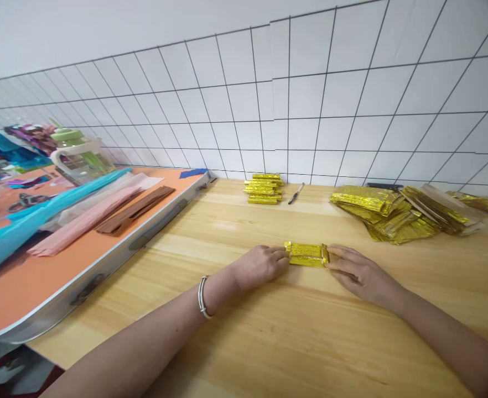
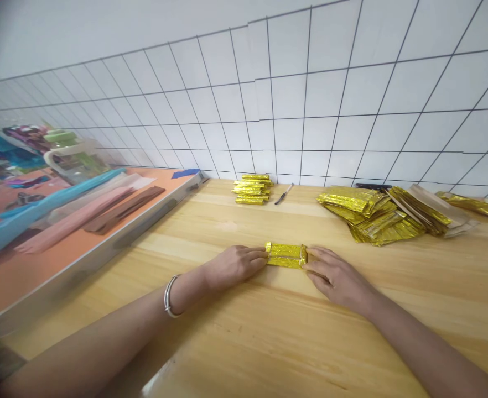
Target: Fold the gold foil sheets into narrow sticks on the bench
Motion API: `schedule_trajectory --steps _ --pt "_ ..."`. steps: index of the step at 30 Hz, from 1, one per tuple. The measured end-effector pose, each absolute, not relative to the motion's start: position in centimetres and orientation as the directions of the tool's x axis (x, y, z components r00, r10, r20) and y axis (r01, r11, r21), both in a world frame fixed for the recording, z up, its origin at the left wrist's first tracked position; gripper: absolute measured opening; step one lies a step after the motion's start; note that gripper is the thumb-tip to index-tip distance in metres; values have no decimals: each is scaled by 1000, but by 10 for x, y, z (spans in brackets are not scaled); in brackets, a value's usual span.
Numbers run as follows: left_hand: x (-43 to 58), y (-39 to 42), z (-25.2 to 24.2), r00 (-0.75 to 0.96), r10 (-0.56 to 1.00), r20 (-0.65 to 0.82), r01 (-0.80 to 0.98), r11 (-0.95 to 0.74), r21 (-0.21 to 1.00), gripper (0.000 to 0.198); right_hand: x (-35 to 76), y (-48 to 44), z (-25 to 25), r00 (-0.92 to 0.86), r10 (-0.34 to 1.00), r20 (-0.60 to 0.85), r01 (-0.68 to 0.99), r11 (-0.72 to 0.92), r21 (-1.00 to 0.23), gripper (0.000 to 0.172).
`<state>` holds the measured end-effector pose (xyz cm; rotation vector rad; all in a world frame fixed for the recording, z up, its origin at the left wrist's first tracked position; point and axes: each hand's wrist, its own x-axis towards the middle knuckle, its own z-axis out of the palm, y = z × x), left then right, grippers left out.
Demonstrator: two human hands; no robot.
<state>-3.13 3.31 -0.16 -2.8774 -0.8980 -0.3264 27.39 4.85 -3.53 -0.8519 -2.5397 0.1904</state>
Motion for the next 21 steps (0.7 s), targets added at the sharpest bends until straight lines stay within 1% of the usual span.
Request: schedule_trajectory --steps 5,9,12,15,21 --pt "-27 31 -19 666 668 331 705 -710 15 19 269 49 -38 -674 615 410 579 784 -225 21" --pt "-24 31 -27 582 717 383 760 -647 59 17 264 47 -37 -659 602 451 606 780 -155 20" --pt "-22 32 -29 551 734 398 779 -623 70 17 262 44 -36 -660 581 477 623 778 -86 20" --pt "-23 33 -29 530 747 402 789 -608 91 17 262 41 -35 -665 581 470 636 770 -52 21" --pt "-27 36 -31 540 743 396 769 -627 129 16 264 42 -37 -673 554 491 604 794 -67 23"
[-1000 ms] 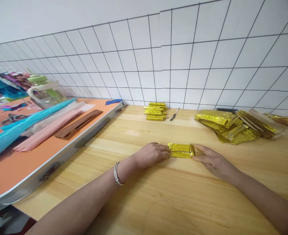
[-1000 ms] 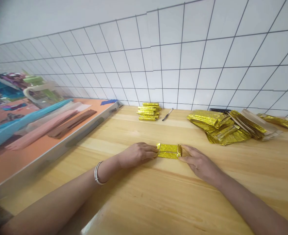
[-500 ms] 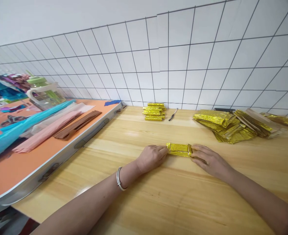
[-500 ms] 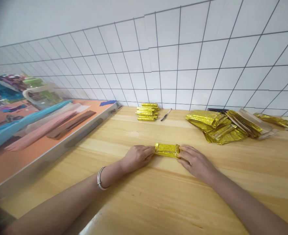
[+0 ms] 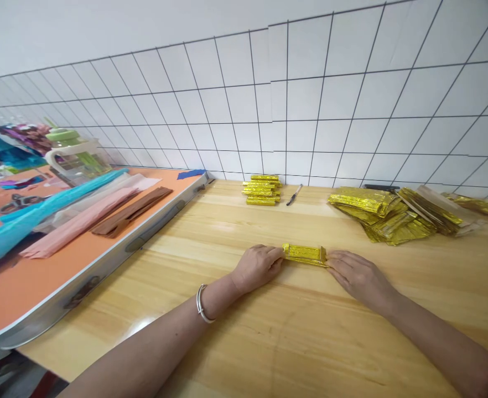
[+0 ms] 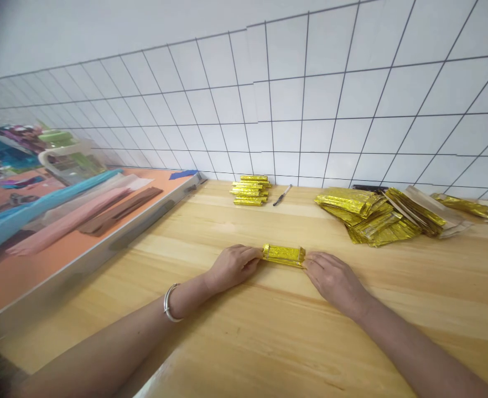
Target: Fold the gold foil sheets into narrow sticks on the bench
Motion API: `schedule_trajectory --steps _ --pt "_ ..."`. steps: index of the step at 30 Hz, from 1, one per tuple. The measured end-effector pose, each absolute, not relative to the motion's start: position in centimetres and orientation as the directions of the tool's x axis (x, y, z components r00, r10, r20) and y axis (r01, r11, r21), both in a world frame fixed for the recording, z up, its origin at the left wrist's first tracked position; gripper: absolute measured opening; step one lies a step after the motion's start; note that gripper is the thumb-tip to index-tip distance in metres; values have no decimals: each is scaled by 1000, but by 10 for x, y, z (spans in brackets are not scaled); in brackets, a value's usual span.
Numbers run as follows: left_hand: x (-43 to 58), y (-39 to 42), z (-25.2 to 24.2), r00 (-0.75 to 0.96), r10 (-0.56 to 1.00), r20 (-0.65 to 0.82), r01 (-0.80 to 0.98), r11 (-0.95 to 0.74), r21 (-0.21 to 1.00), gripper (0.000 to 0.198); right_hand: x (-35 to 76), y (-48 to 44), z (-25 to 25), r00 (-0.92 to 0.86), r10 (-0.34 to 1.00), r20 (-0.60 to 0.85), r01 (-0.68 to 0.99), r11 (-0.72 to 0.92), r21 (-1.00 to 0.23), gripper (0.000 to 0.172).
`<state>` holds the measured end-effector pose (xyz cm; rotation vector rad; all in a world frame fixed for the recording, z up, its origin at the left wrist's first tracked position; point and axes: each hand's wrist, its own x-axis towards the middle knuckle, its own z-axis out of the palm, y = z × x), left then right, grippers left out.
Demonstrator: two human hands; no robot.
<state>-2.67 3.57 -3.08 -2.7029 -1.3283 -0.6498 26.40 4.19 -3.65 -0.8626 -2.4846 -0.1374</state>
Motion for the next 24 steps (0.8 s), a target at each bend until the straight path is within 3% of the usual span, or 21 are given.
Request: schedule_trajectory --steps 7,13,19,24 --pt "-32 36 -26 640 657 399 666 -733 139 16 265 46 -34 -718 492 493 504 855 -119 24" --pt "-38 40 -22 713 607 351 594 -789 157 21 264 47 -34 -695 547 467 528 829 -186 24" --pt "-39 47 -28 653 657 377 585 -753 301 22 261 50 -32 -637 630 444 529 777 -343 18" --pt "-31 40 -26 514 773 372 613 -635 471 16 261 45 -28 -521 782 341 549 613 -567 14"
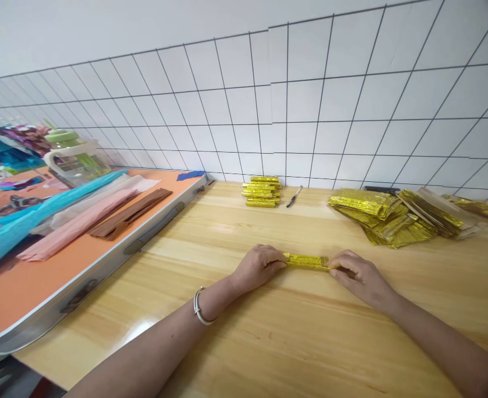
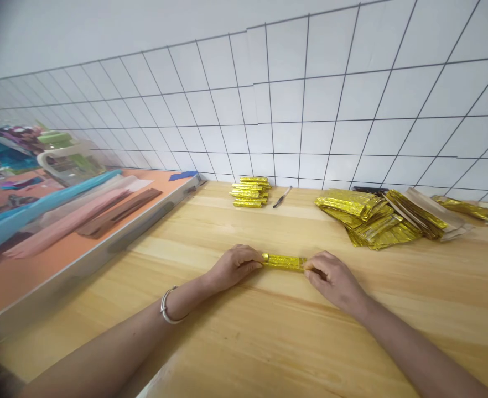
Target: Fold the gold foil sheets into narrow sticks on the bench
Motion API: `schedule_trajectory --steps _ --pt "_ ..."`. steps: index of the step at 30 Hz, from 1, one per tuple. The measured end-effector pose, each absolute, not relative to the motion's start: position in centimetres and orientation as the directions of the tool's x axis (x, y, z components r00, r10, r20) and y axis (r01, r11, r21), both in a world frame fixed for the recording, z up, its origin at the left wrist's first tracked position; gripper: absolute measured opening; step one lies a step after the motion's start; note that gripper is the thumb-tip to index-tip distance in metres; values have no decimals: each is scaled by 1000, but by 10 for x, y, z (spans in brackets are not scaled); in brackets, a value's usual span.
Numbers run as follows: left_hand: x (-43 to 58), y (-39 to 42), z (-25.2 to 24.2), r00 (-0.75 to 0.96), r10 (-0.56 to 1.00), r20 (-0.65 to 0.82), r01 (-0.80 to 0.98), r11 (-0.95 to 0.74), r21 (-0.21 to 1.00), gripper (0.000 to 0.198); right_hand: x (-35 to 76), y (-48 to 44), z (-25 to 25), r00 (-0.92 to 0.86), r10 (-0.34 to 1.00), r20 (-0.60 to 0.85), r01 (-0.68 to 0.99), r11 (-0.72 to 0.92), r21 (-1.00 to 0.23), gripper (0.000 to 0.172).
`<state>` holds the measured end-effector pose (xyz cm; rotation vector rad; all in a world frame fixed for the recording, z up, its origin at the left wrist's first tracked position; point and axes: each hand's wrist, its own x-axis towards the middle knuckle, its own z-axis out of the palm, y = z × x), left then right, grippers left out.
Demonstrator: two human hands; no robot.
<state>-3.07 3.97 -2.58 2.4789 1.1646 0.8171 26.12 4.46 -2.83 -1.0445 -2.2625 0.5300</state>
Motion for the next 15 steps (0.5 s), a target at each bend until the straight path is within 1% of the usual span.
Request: schedule_trajectory --steps 4,8,10,12,15 --pt "-21 29 -20 405 865 296 655 -501 565 13 257 39 -21 -425 882 205 578 439 -688 15" --pt "-15 25 -17 326 910 256 705 -415 575 12 252 38 -19 -366 927 84 589 301 -750 17" --pt "-14 24 -17 321 911 260 716 -413 563 11 251 38 -19 -361 927 102 582 310 -752 16" --pt "-16 24 -17 343 899 273 715 -438 545 10 252 38 -21 -390 905 168 565 380 -732 13" --pt "-20 23 -19 421 852 312 689 -524 501 11 255 37 -21 -462 849 256 508 490 -708 9"
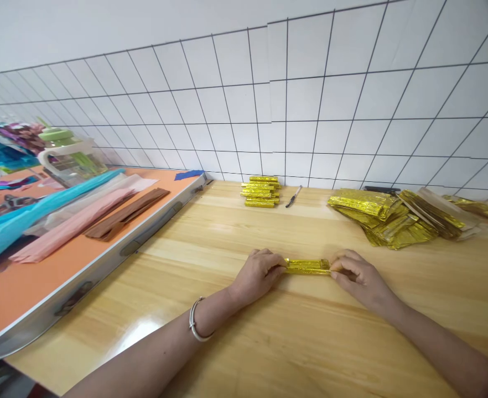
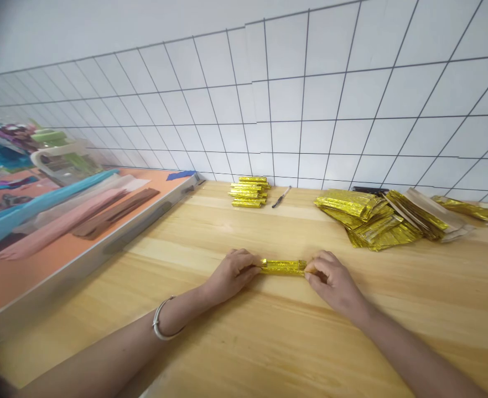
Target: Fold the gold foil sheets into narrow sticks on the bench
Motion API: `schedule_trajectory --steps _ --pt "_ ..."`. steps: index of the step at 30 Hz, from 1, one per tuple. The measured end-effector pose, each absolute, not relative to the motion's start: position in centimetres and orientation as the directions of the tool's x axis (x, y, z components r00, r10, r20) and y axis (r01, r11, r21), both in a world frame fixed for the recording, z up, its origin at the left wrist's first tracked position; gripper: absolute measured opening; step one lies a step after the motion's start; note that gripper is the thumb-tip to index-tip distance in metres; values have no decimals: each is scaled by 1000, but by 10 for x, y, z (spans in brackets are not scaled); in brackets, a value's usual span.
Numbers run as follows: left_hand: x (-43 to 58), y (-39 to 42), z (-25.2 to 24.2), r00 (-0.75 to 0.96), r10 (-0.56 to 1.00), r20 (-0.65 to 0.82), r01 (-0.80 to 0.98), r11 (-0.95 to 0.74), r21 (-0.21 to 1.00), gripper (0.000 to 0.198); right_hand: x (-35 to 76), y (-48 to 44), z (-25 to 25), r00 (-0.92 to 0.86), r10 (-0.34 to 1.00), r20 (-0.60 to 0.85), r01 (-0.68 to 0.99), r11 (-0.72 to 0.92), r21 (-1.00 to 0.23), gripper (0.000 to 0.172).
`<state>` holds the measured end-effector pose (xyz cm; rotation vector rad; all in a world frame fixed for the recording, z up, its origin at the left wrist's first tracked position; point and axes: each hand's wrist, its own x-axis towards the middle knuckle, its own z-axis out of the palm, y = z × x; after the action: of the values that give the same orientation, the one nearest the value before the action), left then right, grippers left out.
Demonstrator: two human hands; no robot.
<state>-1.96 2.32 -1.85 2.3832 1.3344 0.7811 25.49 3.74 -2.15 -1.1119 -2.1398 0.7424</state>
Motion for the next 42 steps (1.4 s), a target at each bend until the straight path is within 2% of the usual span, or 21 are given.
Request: schedule_trajectory --steps 5,9,18,23,30,33,36,42 --pt "-27 22 -21 576 733 361 620 -680 392 17 258 36 -21 -531 799 282 449 547 -707 8" --pt "-29 23 -20 631 697 341 586 -716 380 17 260 35 -20 -550 797 251 476 546 -689 8" --pt "-16 23 -15 375 885 275 731 -465 500 12 249 37 -22 -342 939 21 591 233 -773 15" --pt "-5 25 -17 272 921 278 819 -373 435 10 246 45 -26 -300 950 90 712 286 -641 13" --pt "1 30 -20 247 927 282 892 -331 308 7 240 46 -21 -302 946 117 854 323 -408 10" --pt "-1 32 -21 202 938 282 902 -290 321 8 240 46 -21 -313 940 136 873 342 -348 9" --pt "-5 34 -23 172 948 270 894 -265 361 13 242 47 -24 -329 929 168 864 368 -343 6" --pt "-9 40 -28 270 914 303 834 -379 400 15 244 48 -25 -424 886 187 832 463 -306 7"
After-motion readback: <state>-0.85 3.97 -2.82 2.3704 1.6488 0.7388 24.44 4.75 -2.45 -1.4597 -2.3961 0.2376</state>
